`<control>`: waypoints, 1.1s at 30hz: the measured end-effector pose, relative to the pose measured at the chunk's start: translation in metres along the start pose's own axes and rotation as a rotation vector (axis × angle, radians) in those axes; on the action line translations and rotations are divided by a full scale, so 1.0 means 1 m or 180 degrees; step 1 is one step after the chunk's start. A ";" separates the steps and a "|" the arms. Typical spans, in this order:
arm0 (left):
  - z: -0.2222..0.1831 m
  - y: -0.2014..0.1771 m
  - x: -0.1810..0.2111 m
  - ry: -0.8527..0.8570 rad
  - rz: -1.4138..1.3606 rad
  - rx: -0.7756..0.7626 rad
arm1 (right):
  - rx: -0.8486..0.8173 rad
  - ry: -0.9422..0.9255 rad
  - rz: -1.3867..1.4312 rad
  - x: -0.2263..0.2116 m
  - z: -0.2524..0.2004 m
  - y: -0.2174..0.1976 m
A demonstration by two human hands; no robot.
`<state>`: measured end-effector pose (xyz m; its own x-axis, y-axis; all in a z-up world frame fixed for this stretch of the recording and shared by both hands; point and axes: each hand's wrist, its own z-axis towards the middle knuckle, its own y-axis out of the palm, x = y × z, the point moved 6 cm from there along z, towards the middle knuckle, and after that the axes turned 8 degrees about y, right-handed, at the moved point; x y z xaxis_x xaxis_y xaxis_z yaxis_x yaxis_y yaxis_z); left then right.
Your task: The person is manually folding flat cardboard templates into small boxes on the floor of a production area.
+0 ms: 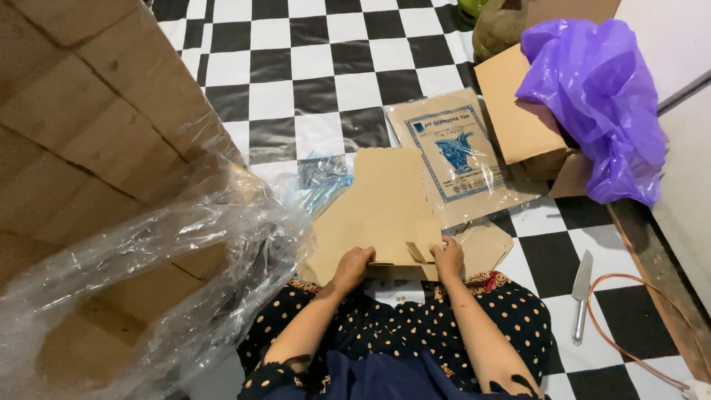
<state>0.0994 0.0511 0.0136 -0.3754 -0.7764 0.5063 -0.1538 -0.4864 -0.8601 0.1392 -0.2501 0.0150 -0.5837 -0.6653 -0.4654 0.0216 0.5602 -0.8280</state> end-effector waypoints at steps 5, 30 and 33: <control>-0.028 -0.023 0.043 0.0614 0.0566 -0.0068 | -0.0258 -0.0298 0.0247 0.013 -0.001 0.016; 0.044 -0.013 0.089 -0.0232 0.0704 -0.1337 | -0.0525 0.0699 0.1178 0.018 0.056 0.070; 0.044 -0.023 0.097 -0.0173 0.0731 -0.1193 | -0.0559 0.0512 0.0939 0.001 0.048 0.057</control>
<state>0.1069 -0.0301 0.0855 -0.3914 -0.8723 0.2932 -0.3965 -0.1276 -0.9091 0.1790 -0.2422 -0.0480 -0.6934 -0.3846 -0.6093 0.0765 0.8016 -0.5930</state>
